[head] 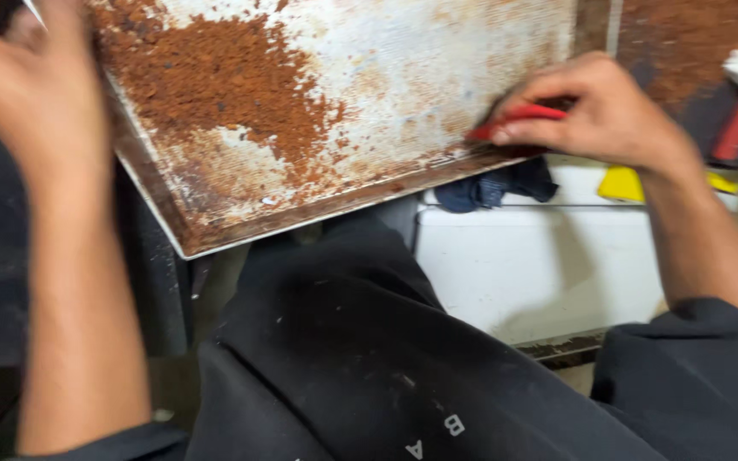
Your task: The person cleans a metal baking tray by scraping brown residue with a red plastic tool and wiping the interior and edges of the tray.
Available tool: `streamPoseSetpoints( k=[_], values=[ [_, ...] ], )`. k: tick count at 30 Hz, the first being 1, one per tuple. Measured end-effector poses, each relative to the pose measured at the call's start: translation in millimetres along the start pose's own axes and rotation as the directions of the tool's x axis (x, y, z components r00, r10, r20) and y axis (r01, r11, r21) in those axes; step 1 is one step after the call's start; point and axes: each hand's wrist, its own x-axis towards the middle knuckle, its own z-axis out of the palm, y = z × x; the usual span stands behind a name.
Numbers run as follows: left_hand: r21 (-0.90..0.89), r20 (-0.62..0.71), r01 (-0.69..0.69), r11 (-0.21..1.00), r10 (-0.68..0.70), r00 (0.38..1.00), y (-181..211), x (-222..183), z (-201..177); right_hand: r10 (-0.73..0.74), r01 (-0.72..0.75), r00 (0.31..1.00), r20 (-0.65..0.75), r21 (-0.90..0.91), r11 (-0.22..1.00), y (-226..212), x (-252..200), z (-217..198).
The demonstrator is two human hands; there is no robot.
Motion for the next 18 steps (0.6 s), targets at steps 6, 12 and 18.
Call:
streamPoseSetpoints(
  k=[6, 12, 18],
  values=[
    [0.025, 0.027, 0.045, 0.999, -0.045, 0.999, 44, -47, 4, -0.079, 0.031, 0.962, 0.262, 0.181, 0.983, 10, 6, 5],
    [-0.164, -0.054, 0.111, 0.980, -0.122, 0.991, 31, -42, 15, -0.436, 0.359, 0.897, 0.063, 0.469, 0.807, -45, 62, 78],
    [-0.170, -0.078, 0.133, 0.976, -0.147, 0.986, 29, -43, 13, -0.442, 0.316, 0.887, 0.131, 0.526, 0.790, -95, 95, 109]
  ],
)
